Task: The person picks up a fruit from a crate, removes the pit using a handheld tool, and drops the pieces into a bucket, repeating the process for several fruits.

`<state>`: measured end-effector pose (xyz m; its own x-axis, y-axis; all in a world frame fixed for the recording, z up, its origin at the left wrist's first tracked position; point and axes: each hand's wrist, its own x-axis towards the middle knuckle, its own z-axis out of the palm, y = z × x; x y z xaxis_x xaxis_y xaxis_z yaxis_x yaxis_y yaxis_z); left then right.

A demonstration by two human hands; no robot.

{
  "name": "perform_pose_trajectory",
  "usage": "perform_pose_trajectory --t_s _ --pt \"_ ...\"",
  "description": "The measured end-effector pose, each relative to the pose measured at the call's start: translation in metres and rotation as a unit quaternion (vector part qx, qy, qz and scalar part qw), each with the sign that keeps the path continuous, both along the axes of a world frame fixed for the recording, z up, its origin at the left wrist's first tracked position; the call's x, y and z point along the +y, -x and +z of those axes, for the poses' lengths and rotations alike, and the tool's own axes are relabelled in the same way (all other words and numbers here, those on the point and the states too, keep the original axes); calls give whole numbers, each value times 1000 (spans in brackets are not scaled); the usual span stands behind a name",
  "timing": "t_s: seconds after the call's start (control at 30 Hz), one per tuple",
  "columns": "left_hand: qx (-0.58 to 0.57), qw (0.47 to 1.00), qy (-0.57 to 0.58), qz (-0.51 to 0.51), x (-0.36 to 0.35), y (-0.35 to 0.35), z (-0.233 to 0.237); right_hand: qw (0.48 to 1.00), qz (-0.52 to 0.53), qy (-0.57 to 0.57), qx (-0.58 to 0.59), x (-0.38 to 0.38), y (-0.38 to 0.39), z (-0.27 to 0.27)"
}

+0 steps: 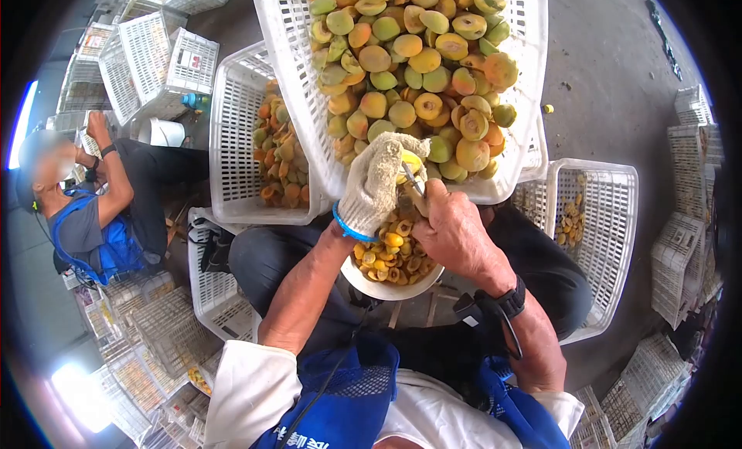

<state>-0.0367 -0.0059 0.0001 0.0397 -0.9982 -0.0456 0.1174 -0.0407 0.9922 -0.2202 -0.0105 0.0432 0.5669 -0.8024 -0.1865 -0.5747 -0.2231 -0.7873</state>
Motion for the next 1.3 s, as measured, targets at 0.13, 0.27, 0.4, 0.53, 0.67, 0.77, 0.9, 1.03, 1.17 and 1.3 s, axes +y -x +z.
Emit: perform_pose_trajectory --t_s 0.13,0.27,0.4,0.53,0.67,0.77,0.9,1.03,1.17,1.3 --pt "61 998 -19 14 7 1 1 989 8 -86 -117 -6 5 1" --pt "96 995 -40 4 12 5 14 850 -20 -462 -251 -11 8 26" --pt "84 995 -45 -3 9 4 22 781 -34 -545 -302 -13 12 21" --pt "8 999 -8 -37 5 -9 14 976 87 -156 -125 -23 10 0" --pt "43 996 -54 -61 8 -23 16 989 136 44 37 5 18 -13" --pt "140 985 -96 22 9 -24 15 974 212 22 76 45 16 -28" --pt "10 998 -69 3 12 -45 42 970 207 25 125 48 12 -26" --pt "-260 937 120 202 2 -106 29 975 202 47 82 54 10 -34" --pt "-722 652 -12 232 -2 -117 87 952 267 50 143 62 12 -45" --pt "-541 816 32 201 5 -93 70 963 244 32 108 62 11 -45"
